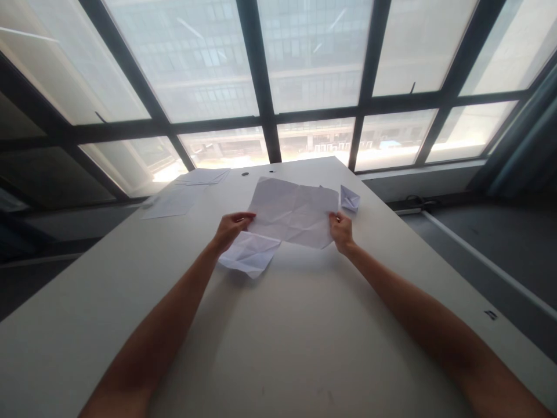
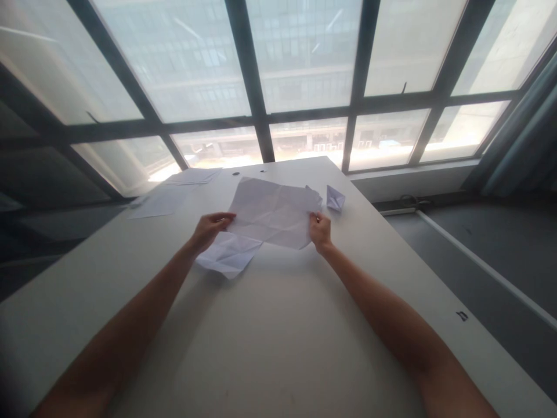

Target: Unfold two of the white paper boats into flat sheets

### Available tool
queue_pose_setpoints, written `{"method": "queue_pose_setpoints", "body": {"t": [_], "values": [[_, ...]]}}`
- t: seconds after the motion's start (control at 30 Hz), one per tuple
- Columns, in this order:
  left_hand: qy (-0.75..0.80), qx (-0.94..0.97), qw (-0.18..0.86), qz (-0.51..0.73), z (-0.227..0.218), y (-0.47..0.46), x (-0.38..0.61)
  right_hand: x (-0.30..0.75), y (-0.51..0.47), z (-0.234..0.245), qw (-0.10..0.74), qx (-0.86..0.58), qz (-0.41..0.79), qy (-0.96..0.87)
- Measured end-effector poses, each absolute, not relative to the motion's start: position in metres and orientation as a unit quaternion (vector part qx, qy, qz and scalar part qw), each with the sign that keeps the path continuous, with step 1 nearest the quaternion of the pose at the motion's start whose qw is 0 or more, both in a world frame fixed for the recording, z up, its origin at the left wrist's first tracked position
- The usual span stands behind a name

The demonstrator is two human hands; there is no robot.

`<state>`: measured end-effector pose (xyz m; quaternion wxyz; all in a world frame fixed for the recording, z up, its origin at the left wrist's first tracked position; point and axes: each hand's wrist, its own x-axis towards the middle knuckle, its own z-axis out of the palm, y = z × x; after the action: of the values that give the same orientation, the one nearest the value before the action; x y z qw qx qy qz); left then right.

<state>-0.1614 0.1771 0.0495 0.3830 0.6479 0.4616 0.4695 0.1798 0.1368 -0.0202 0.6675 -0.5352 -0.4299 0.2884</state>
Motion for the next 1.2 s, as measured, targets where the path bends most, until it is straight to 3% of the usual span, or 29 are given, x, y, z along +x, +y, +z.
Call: {"method": "queue_pose_setpoints", "body": {"t": [0.3,0.37,0.5,0.63,0.77,0.83,0.93,1.0,1.1,1.2], "values": [[0.531,0.704,0.311,0.354,0.051,0.099,-0.231,0.151,0.174,0.013,0.520,-0.494,0.370,-0.591],[0.546,0.711,0.300,0.325,0.053,0.082,-0.239,0.138,0.194,0.029,0.468,-0.497,0.335,-0.650],[0.505,0.766,0.289,0.274,0.056,0.050,-0.238,0.104,0.234,0.060,0.355,-0.548,0.145,-0.744],[0.474,0.781,0.349,0.208,0.056,0.029,-0.225,0.057,0.260,0.070,0.266,-0.575,0.073,-0.771],[0.424,0.758,0.487,0.093,0.071,0.032,-0.224,0.016,0.273,0.054,0.214,-0.568,0.058,-0.792],[0.390,0.764,0.501,0.116,0.085,0.047,-0.227,0.005,0.277,0.042,0.193,-0.561,0.060,-0.803],[0.396,0.798,0.384,0.242,0.095,0.087,-0.229,-0.002,0.279,0.026,0.174,-0.567,0.062,-0.803],[0.390,0.844,0.265,0.255,0.086,0.120,-0.229,-0.004,0.278,0.019,0.173,-0.572,0.058,-0.800],[0.369,0.911,0.122,0.140,0.053,0.162,-0.227,-0.006,0.271,0.015,0.213,-0.578,0.009,-0.788],[0.408,0.910,0.072,0.012,0.018,0.180,-0.226,-0.013,0.253,0.013,0.260,-0.596,-0.039,-0.759]]}}
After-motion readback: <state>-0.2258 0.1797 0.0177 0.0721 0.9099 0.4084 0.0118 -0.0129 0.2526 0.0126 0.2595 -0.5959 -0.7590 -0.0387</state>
